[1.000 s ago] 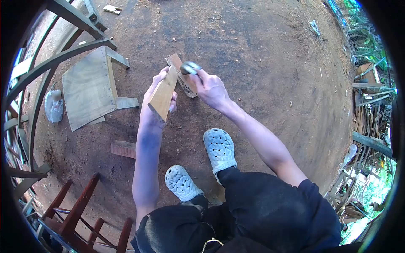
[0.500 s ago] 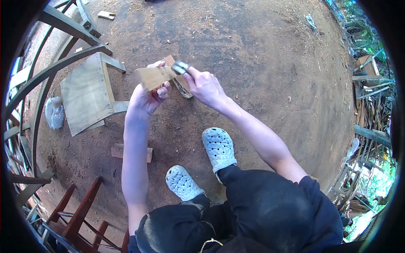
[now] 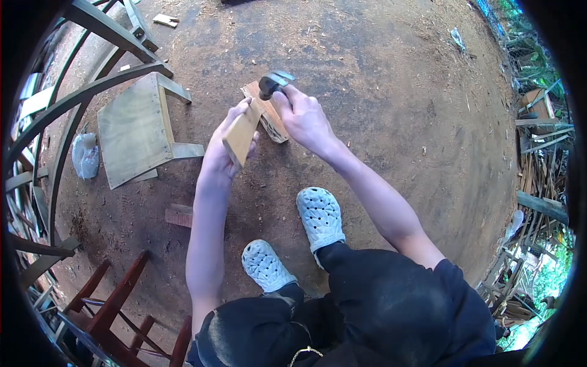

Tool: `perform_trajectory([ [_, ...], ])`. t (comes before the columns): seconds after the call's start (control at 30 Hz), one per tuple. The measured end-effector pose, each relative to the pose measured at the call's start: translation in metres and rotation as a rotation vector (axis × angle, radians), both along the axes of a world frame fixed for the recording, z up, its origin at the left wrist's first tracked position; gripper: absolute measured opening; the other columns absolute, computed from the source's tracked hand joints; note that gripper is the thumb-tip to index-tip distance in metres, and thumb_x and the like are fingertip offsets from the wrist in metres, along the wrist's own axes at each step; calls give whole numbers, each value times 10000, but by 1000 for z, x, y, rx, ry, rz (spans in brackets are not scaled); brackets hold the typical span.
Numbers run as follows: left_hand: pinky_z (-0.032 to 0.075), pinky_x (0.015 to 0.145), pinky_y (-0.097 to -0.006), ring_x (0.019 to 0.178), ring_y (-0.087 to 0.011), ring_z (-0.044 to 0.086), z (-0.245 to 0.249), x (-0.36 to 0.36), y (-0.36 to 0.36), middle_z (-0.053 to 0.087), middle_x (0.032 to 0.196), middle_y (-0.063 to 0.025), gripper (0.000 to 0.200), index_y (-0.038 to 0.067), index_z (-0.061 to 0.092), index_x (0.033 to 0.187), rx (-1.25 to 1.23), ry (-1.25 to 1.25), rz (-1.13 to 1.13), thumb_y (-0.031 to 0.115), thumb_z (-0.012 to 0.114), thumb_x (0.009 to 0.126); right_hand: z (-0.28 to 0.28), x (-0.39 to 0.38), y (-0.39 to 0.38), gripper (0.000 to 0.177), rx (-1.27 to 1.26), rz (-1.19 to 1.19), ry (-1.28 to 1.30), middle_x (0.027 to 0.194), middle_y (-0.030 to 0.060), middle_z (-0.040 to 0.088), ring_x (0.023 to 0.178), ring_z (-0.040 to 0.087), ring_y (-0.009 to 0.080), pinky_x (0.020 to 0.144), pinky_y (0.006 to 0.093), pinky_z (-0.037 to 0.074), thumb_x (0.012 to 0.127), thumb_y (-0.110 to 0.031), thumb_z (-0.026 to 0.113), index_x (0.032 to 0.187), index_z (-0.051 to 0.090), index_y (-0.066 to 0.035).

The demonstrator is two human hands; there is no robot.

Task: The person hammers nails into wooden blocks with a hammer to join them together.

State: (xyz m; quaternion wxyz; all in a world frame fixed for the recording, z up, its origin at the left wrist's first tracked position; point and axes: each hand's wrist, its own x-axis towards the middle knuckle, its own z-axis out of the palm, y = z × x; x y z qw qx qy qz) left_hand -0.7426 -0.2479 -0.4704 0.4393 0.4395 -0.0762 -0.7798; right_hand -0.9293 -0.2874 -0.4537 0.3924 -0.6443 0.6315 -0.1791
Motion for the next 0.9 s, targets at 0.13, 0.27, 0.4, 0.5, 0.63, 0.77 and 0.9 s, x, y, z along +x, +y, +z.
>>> perform_trajectory([
  [0.13, 548, 542, -232, 670, -95, 639, -10, -17, 22, 611, 1027, -41, 577, 95, 523, 1533, -162, -277, 24, 337, 684, 1034, -3, -4, -16, 392, 20, 7, 52, 957, 287, 741, 943, 730, 466, 847, 556, 555, 1093, -346, 497, 1256, 667, -33],
  [0.27, 487, 606, -218, 699, -42, 562, -32, -28, 32, 607, 936, 16, 526, 74, 563, 1502, -371, -531, -33, 307, 689, 1047, -4, -5, -19, 408, 46, 25, 45, 984, 298, 740, 987, 715, 495, 875, 596, 559, 1093, -373, 481, 1229, 669, -37],
  [0.4, 393, 516, -208, 609, -23, 476, -80, -30, 50, 528, 775, 48, 486, 166, 467, 1527, -442, -586, -167, 248, 638, 1080, -18, -3, -13, 391, 21, -8, 18, 970, 300, 738, 983, 712, 500, 861, 600, 560, 1091, -367, 492, 1211, 672, -41],
  [0.5, 420, 549, -195, 638, -29, 483, -104, -34, 56, 540, 831, 30, 481, 178, 419, 1538, -473, -558, -200, 237, 608, 1100, -21, -1, -10, 368, 6, -15, 16, 938, 298, 738, 968, 711, 506, 843, 605, 562, 1091, -353, 500, 1209, 668, -47],
  [0.63, 425, 551, -196, 637, -36, 488, -115, -41, 57, 544, 833, 20, 490, 179, 369, 1545, -498, -553, -193, 226, 591, 1110, -25, 4, -11, 352, -15, -2, -29, 913, 291, 738, 945, 712, 509, 827, 607, 562, 1089, -340, 509, 1208, 666, -49],
  [0.77, 434, 559, -207, 640, -43, 490, -117, -41, 59, 550, 840, 13, 492, 168, 364, 1540, -505, -581, -195, 226, 594, 1108, -35, 8, -21, 387, -50, 134, 126, 931, 294, 734, 942, 728, 480, 814, 573, 562, 1092, -345, 506, 1248, 653, -22],
  [0.9, 450, 580, -222, 654, -55, 502, -119, -40, 58, 556, 849, 4, 499, 151, 357, 1542, -513, -580, -218, 227, 593, 1109, 2, 16, -23, 385, 58, 82, 97, 1060, 297, 732, 1039, 705, 488, 918, 588, 543, 1096, -342, 480, 1225, 650, -23],
])
